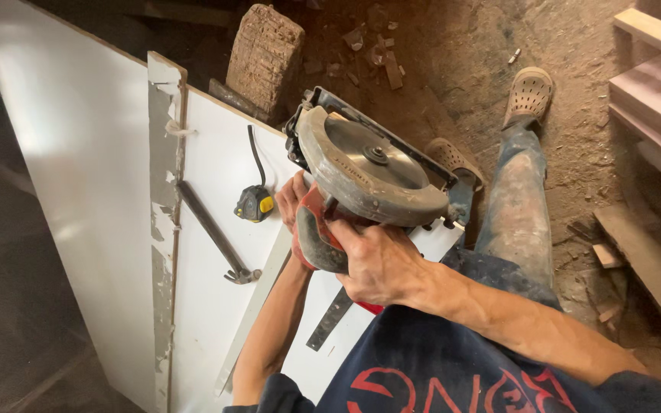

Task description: The person measures and marks wooden planks on a white workbench using a tape measure, pencil, and square. They then use a circular saw to cut the planks along the marked lines. The person repeats this process for multiple planks, stacking the cut pieces aside.

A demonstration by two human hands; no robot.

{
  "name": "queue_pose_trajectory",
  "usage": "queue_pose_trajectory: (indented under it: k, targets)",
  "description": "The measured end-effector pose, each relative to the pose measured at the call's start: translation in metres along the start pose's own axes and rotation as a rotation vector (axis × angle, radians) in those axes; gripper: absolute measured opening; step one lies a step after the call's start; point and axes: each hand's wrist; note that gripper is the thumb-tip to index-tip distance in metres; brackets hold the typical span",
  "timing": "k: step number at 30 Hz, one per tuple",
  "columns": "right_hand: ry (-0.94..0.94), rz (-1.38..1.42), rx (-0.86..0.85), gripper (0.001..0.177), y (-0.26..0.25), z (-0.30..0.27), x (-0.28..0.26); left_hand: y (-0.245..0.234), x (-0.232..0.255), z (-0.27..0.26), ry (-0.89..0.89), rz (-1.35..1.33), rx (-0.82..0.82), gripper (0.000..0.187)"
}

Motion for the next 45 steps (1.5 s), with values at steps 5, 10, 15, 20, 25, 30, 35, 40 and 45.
queue_pose_trajectory:
  k: [5, 10, 15, 20, 25, 30, 35, 40, 45]
  targets:
    - [-0.063, -0.007, 0.029, 0.065, 0.001, 0.006, 0.001, -0.011, 0.001, 0.003, -0.017, -0.053, -0.063, 0.048]
    - [-0.029, 0.007, 0.004, 0.059, 0.003, 0.016, 0.002, -0.025, 0.002, 0.010, -0.046, -0.282, -0.090, 0.043]
    - [-0.075, -0.003, 0.040, 0.054, 0.006, 0.031, 0.003, -0.026, -0.003, 0.021, -0.220, -0.766, -0.244, 0.045]
    - [-0.211, -0.010, 0.128, 0.056, -0.006, 0.020, 0.004, -0.007, -0.010, 0.007, -0.125, -0.237, -0.196, 0.041]
    - [-0.168, -0.004, 0.181, 0.052, -0.063, -0.021, 0.003, 0.046, -0.011, -0.010, -0.226, 0.065, 0.001, 0.049]
    - [-0.009, -0.269, 0.184, 0.051, -0.150, -0.038, 0.008, 0.049, -0.006, -0.019, -0.330, 0.061, 0.101, 0.061]
    - [0.047, -0.401, 0.260, 0.049, -0.226, -0.001, 0.054, 0.036, 0.069, 0.018, -0.505, 0.000, 0.340, 0.053]
    - [0.457, -0.489, 0.112, 0.058, -0.284, 0.083, 0.153, 0.048, 0.217, 0.079, -0.422, -0.638, 0.168, 0.018]
    - [0.589, -0.808, -0.232, 0.058, -0.321, 0.178, 0.294, 0.127, 0.307, 0.137, -0.944, -1.110, -0.301, 0.025]
Point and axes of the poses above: each hand's wrist, its own z-axis towards the middle knuckle, its own y-axis out of the palm, x = y × z, and after that the axes turned 14 degrees about z, right-handed
